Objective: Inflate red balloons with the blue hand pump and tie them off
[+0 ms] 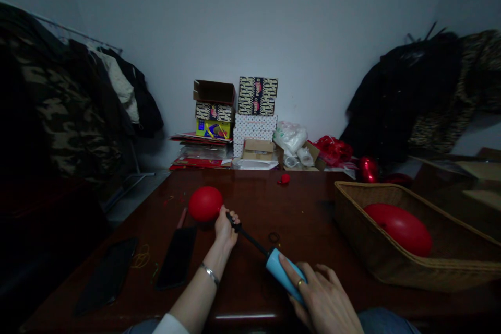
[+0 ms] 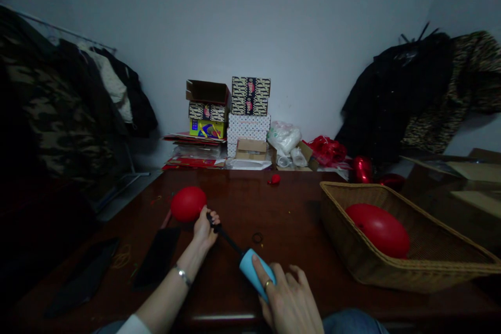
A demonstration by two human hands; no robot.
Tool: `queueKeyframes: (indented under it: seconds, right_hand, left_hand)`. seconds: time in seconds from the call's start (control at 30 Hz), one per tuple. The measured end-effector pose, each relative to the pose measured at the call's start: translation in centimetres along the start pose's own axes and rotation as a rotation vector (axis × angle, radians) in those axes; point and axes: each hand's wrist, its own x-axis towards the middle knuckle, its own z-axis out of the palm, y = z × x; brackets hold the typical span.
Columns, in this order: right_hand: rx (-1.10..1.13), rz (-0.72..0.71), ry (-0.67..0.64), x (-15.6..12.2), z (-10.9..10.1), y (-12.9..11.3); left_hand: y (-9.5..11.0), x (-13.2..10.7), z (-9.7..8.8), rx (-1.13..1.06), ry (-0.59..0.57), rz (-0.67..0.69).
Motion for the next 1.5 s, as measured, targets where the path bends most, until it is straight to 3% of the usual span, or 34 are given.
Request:
queueKeyframes:
  seconds: [0.37,0.57,0.77,1.1,1.27,1.5]
  right_hand:
    - [0.048,0.123,-0.153,4.3,0.0,-2.7]
    - [0.054,0.144,-0.170,5.5,0.8,-3.7]
    - [0.098,0.123,-0.114,4.3,1.1,-3.2]
    - [0.095,-0.062,0.004,-0.4,0.3,0.6]
    - [0.083,-0.075,0.041,-1.2,0.1,1.2]
    - [0.101,-0.024,0.004,-0.2,0.5,0.5]
  left_hand:
    - [-2.8,-2.1,-0.1,0.069,-0.047,-0.065]
    - [-3.0,-2.4,-0.2,0.105,-0.027,-0.082]
    - [-1.5,-1.0,-0.3,0.093,-0.012,0.000]
    - [1.6,1.2,-0.4,0.045,0.028,0.047]
    - [1.3,0.8,-0.2,0.022,-0.012,0.012]
    - [0.4,0.0,0.1,0.037,-0.020,0.051]
